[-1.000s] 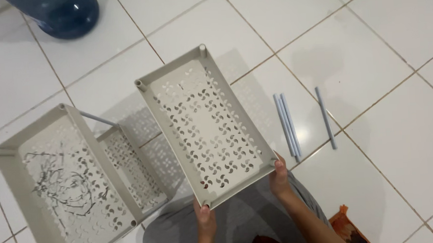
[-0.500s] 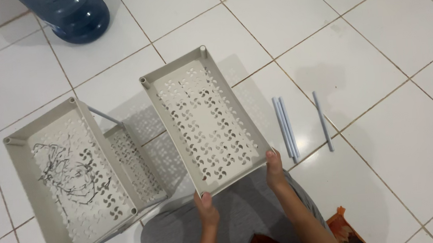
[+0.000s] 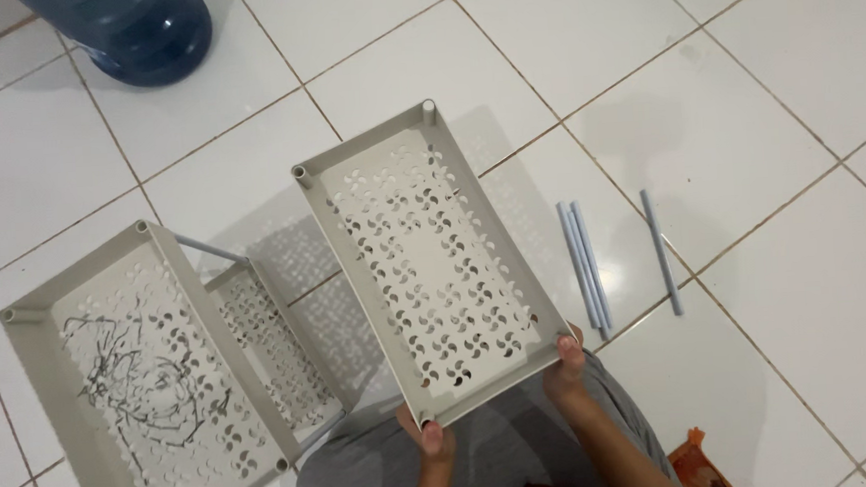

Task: The person sits on a tiled floor and assembles a multi-tiered tray unit by inserting light blue rods into the corner holes of perforated gray trays. The person stacks the trays onto the rods to form a two-tier structure.

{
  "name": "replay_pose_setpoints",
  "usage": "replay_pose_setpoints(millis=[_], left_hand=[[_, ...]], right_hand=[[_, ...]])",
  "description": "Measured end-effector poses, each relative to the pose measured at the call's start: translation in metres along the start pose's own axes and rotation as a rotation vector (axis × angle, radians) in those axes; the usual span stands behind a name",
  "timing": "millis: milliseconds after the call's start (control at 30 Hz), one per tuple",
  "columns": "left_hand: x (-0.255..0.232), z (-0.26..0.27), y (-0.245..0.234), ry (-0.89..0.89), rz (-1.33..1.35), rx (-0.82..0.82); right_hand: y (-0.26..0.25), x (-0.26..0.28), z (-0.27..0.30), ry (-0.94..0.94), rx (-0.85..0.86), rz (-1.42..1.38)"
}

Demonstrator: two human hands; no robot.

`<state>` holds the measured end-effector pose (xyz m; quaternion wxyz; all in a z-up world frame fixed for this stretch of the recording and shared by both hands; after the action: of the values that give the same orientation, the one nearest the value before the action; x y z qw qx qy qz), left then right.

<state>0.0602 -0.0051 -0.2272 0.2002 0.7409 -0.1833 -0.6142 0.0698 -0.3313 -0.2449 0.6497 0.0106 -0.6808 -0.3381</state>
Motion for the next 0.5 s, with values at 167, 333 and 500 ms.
replay_pose_setpoints(millis=[167, 333, 500], left_hand=[[-0.017, -0.018, 0.007, 0.107, -0.318, 0.043], [-0.008, -0.029, 0.016, -0.174, -0.218, 0.073], [-0.047, -0.034, 0.042, -0.176, -0.148, 0.185]], right_hand=[[0.02, 0.021, -0.006, -0.037, 0.122, 0.177], [0.051, 0.054, -0.014, 0.02, 0.057, 0.319], [0.093, 0.063, 0.08, 0.008, -0.324, 0.179]])
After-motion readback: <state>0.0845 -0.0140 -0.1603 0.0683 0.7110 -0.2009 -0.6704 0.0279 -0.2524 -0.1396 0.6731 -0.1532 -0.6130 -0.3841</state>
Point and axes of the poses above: each hand's wrist, its own z-axis away from the middle knuckle, its own y-axis out of the palm, x = y × z, the point moved 9 cm from there along -z, towards the middle knuckle, and after that the axes turned 7 degrees about x, right-handed, at the moved point
